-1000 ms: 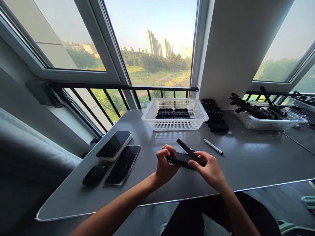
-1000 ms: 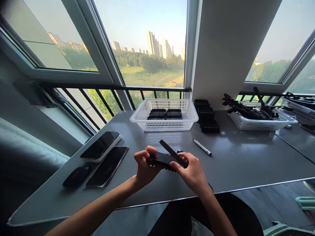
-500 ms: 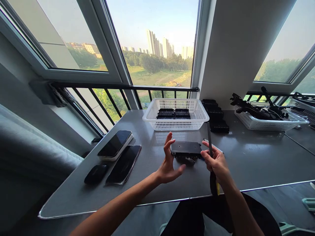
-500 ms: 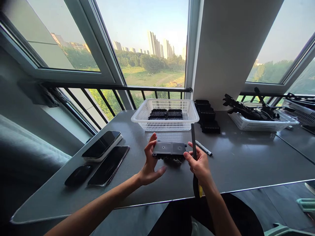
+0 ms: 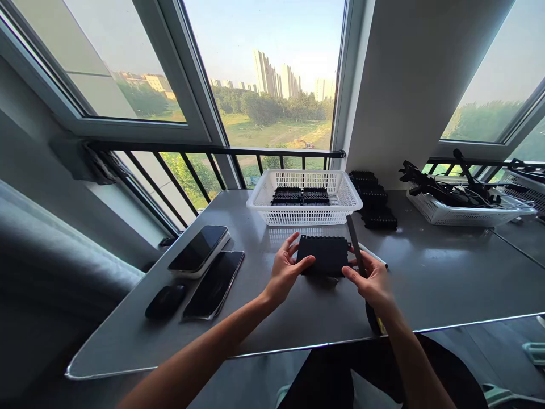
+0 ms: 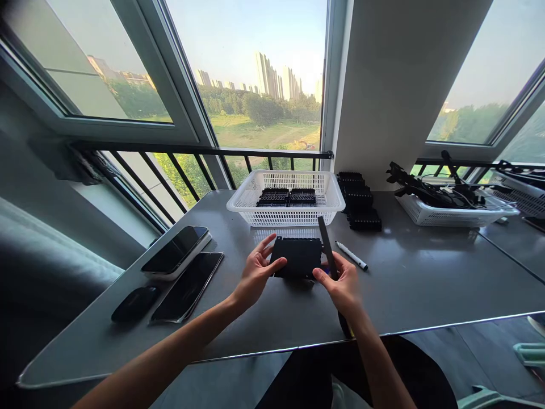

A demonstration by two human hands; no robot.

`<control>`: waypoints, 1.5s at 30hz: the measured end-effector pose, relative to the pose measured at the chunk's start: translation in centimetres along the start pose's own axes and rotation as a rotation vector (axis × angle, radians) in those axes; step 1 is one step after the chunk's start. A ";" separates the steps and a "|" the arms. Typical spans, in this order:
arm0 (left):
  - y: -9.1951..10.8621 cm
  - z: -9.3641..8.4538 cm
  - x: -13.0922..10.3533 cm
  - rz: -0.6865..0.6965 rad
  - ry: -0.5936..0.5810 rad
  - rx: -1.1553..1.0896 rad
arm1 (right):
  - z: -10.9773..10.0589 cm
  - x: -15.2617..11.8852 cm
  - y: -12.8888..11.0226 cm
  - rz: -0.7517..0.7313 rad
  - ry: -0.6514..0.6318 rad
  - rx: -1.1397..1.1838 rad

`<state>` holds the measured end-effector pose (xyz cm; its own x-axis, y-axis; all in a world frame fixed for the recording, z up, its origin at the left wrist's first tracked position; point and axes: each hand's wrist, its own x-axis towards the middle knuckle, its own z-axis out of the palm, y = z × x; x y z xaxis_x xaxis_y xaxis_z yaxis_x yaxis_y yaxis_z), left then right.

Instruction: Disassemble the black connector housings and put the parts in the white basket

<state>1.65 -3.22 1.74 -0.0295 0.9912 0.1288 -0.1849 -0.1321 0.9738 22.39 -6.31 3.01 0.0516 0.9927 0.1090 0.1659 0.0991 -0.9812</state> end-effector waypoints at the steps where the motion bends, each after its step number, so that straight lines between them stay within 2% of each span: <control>1: 0.0 0.0 0.1 -0.008 -0.002 -0.004 | 0.0 0.0 -0.1 -0.022 -0.010 -0.021; 6: 0.5 0.3 -0.3 -0.137 -0.111 -0.082 | -0.5 -0.3 -1.0 -0.070 -0.098 -0.059; 9: 0.7 0.5 -0.6 -0.159 -0.113 -0.050 | -0.9 -0.5 -1.3 -0.061 -0.166 -0.071; 11: 0.7 0.5 -0.6 -0.127 -0.082 -0.030 | -1.2 -0.4 -1.2 -0.055 -0.170 -0.079; 18: 0.5 0.1 -0.1 0.100 0.018 0.118 | -2.3 0.1 -0.4 -0.098 -0.032 -0.159; 23: 0.2 0.0 -0.5 0.257 0.053 0.294 | -2.7 -0.4 -1.2 -0.209 0.095 -0.375; 28: 0.0 0.1 -0.9 0.329 0.045 0.378 | -2.7 -1.0 -2.0 -0.323 -0.004 -0.526; 34: -0.1 0.0 -0.9 0.398 0.013 0.414 | -2.3 -1.3 -1.7 -0.340 -0.045 -0.735; 40: -0.6 -0.1 -1.1 0.487 -0.049 0.497 | -2.2 -1.2 -1.6 -0.341 -0.083 -0.779; 45: -0.3 -0.1 -1.1 0.449 -0.034 0.492 | -2.7 -1.0 -1.5 -0.322 -0.109 -0.768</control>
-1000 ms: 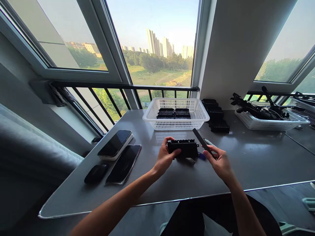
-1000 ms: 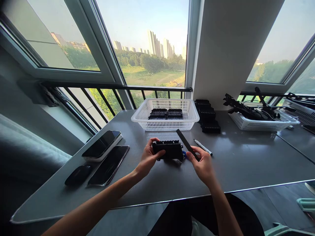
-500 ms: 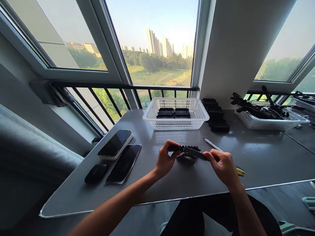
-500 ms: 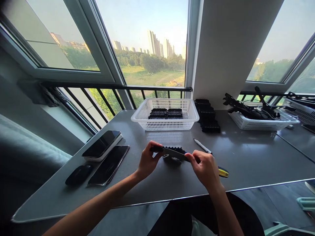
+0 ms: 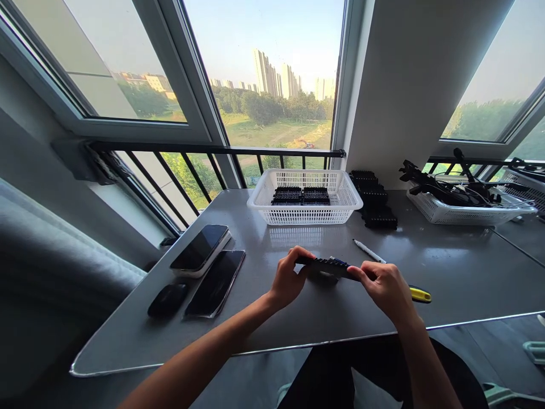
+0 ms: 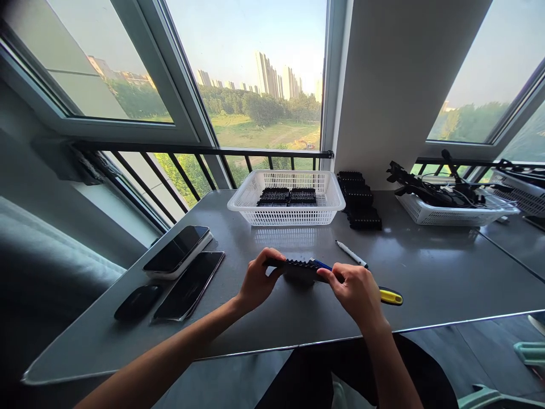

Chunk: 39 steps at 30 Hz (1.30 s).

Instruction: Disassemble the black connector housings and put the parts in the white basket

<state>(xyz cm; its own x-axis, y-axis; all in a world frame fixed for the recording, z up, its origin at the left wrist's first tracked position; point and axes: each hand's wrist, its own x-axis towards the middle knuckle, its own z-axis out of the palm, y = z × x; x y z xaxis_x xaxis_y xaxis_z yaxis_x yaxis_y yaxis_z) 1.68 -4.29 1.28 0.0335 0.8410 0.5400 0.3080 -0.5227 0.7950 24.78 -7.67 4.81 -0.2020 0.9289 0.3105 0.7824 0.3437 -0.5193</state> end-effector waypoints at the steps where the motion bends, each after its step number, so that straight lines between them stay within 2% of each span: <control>1: 0.0 0.0 0.0 -0.003 -0.005 0.003 | -0.1 0.0 0.0 0.002 0.000 -0.001; 7: -0.2 0.1 -0.2 0.048 -0.018 0.038 | 0.0 -0.1 -0.5 -0.023 0.014 0.006; 12: -0.4 -0.2 0.1 -0.011 -0.024 0.046 | -0.1 0.0 0.0 0.004 0.047 0.004; 17: -0.3 -0.1 0.1 -0.003 -0.052 0.067 | 0.1 0.0 0.0 -0.006 0.014 0.014; 23: -0.3 -0.2 0.1 -0.033 -0.017 0.033 | -0.3 0.0 0.5 0.009 0.011 0.019; 30: -0.2 0.0 0.0 0.005 -0.045 0.039 | -0.1 0.0 0.1 0.001 -0.020 0.044; 35: -0.3 -0.5 0.6 -0.081 0.003 -0.019 | -0.4 0.2 1.2 0.024 0.007 0.034; 39: -0.2 -0.8 1.0 -0.084 0.005 -0.038 | -1.1 0.0 2.0 0.061 0.000 0.032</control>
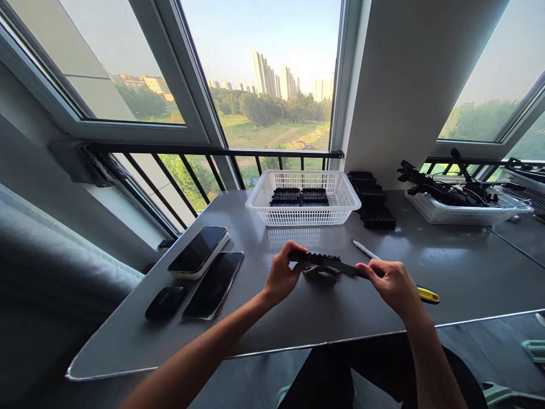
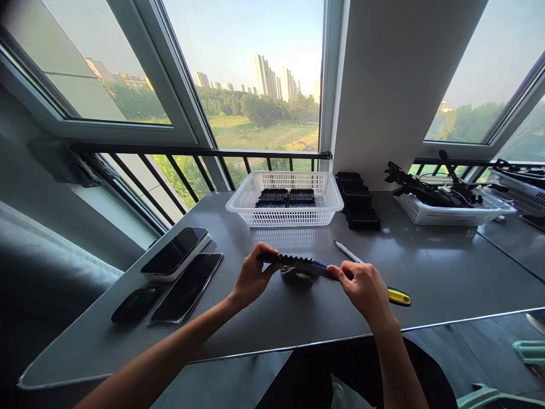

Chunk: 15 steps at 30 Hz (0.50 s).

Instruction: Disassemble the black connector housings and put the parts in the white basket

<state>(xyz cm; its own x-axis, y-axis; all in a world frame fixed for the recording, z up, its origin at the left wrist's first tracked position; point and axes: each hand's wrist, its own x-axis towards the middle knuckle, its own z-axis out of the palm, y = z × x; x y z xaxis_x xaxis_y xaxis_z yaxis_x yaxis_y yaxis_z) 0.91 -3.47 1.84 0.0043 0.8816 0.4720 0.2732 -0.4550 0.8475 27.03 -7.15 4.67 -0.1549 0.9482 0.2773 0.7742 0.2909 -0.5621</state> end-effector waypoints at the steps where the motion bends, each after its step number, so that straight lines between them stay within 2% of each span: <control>1: 0.1 0.0 0.0 0.001 -0.005 -0.005 | -0.1 -0.1 0.0 0.006 -0.006 0.005; 7: 0.1 0.2 -0.3 -0.004 -0.045 -0.006 | 0.0 -0.1 -0.4 -0.021 -0.024 0.019; 15: 0.0 0.2 -0.2 -0.020 -0.042 0.031 | -0.1 0.0 -0.2 -0.005 -0.037 0.034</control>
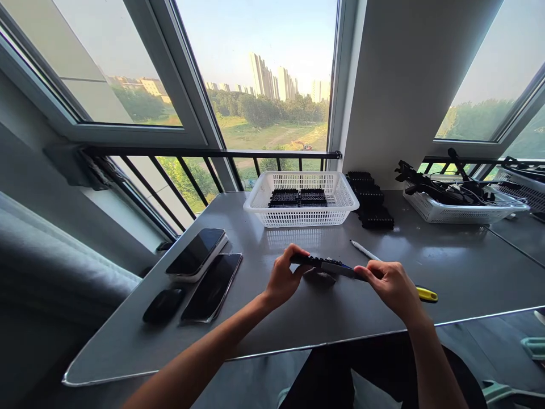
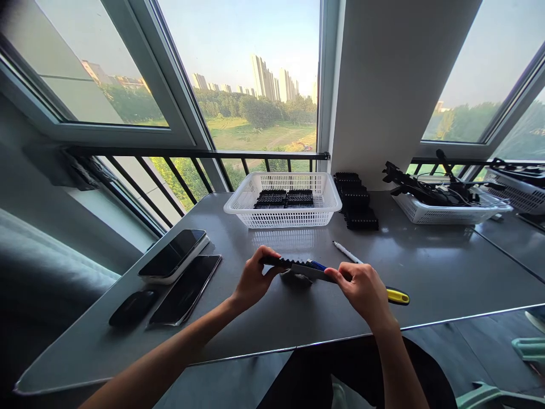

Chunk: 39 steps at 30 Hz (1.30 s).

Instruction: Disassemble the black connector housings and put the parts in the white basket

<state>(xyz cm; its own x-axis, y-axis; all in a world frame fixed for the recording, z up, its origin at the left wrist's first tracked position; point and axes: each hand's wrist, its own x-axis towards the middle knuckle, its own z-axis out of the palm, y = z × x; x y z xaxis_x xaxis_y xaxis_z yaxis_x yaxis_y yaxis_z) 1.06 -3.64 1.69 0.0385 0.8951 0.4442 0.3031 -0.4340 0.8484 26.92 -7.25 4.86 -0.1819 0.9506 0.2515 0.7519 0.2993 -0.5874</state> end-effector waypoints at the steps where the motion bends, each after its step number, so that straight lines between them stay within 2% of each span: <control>1: 0.1 0.0 0.0 -0.002 -0.002 -0.003 | 0.0 0.0 -0.1 -0.010 -0.006 0.008; 16: 0.2 0.1 -0.1 -0.007 -0.008 -0.008 | -0.5 -0.1 0.5 0.025 -0.061 0.046; 19: 0.3 0.3 -0.3 0.008 -0.020 0.014 | -0.3 -0.2 0.0 0.020 -0.047 0.085; 24: 0.4 0.7 -0.9 0.082 -0.035 0.105 | 1.1 0.0 -1.6 -0.017 -0.038 0.080; 31: 0.5 0.5 -0.7 0.054 -0.013 0.086 | 0.5 0.1 -0.6 0.010 -0.064 0.064; 39: 0.4 0.6 -0.9 0.064 -0.041 0.099 | 0.8 0.2 -1.2 -0.007 -0.083 0.083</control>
<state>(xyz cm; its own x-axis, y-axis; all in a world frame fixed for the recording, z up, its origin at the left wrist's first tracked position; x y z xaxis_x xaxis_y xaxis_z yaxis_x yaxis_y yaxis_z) 1.68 -4.54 1.50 0.0987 0.8702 0.4828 0.3912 -0.4800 0.7852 25.47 -7.33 4.97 -0.2415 0.9510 0.1929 0.6961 0.3082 -0.6484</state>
